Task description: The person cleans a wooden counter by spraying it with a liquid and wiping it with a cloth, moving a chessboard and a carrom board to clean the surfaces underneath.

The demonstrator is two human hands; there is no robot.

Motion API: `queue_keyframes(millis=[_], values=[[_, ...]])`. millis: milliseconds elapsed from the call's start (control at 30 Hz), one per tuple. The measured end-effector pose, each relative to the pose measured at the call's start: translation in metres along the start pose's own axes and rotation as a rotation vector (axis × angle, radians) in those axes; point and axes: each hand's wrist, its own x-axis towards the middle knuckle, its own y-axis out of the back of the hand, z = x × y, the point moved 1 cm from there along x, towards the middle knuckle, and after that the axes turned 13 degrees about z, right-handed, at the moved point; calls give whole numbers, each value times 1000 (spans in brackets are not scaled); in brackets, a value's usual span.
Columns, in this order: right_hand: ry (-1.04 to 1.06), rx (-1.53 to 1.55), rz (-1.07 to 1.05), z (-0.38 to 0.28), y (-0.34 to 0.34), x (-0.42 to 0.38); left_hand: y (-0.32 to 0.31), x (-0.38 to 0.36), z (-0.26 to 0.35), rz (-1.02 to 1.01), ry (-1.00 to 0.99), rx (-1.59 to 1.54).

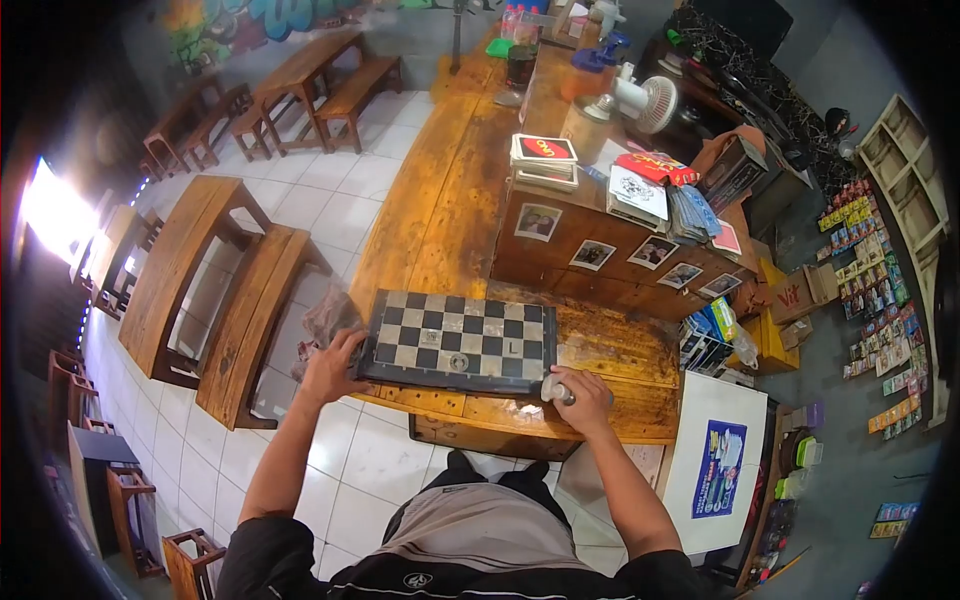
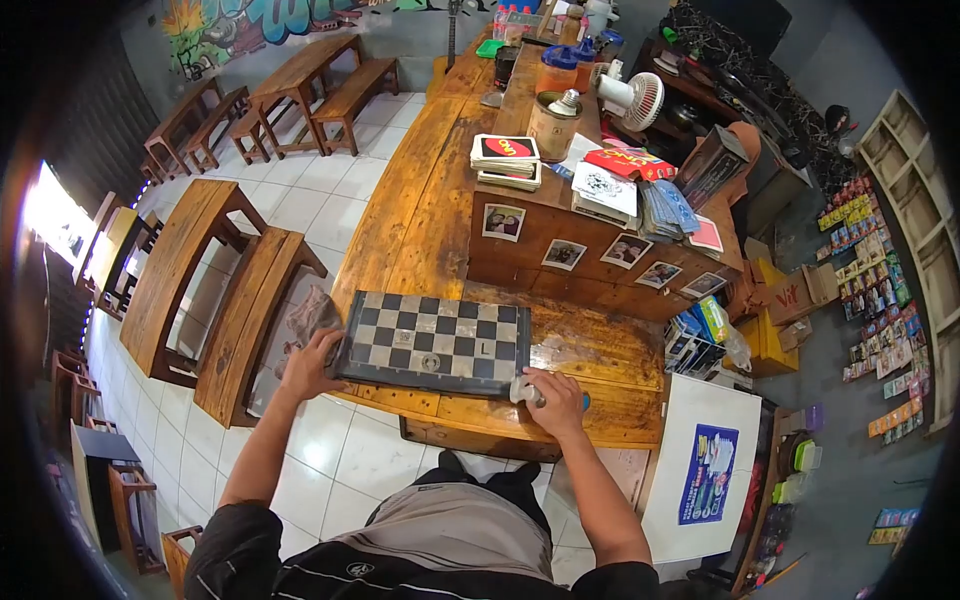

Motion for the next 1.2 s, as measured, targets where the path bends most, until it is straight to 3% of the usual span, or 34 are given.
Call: queue_keyframes(millis=[67, 133, 167, 200, 233, 267, 300, 333, 367, 400, 467, 533, 600, 633, 733, 800, 867, 900, 933, 1000, 1067, 1200], values=[[-8, -40, -27, 4, 0, -1, 9, -2, -9, -77, 2, 26], [10, 4, -107, 1, 4, 3, 14, -12, -38, -145, 293, 229], [10, 6, -111, -3, 7, 5, 22, -18, -49, -41, 305, 182], [-219, 27, -149, -7, 12, 10, 36, -14, -42, -44, 308, 183], [-449, 47, -188, -9, 13, 13, 57, -5, -31, -20, 500, 82], [-450, 48, -191, -10, 10, 15, 67, 0, -26, 5, 689, -20], [-499, 378, -83, -13, 6, 18, 61, -3, -39, 4, 691, -20], [-542, 708, 27, -15, 3, 20, 50, -10, -64, 134, 720, -306], [-640, 852, -10, -19, 1, 23, 43, -14, -78, 265, 739, -593], [-642, 850, -10, -22, 0, 29, 43, -11, -71, 264, 740, -594], [-759, 1160, -305, -29, -4, 38, 47, 2, -39, 479, 880, -1048], [-784, 1139, -353, -34, -13, 40, 42, 14, -25, 544, 924, -1183], [-804, 1210, -292, -42, -19, 48, 15, 19, -34, 650, 808, -1382], [-820, 1228, -214, -57, -14, 57, 16, 26, -15, 526, 724, -1409], [-797, 1380, -275, -61, -12, 57, -16, 36, 12, 261, 511, -1015], [-818, 1372, -317, -50, -15, 48, -40, 51, 55, 210, 74, -791], [-724, 597, -368, -42, -21, 39, -67, 63, 86, 78, -246, -450], [-570, 260, -332, -53, -10, 42, -84, 66, 101, -41, -334, -353], [-568, 258, -333, -52, -10, 38, -103, 68, 111, -156, -418, -252], [-344, -37, -432, -49, -11, 22, -147, 72, 118, -214, -393, -298], [-356, -47, -482, -44, -13, 15, -159, 78, 112, -273, -367, -347], [-399, -132, -495, -47, -14, 9, -125, 71, 52, -145, -188, -316]])
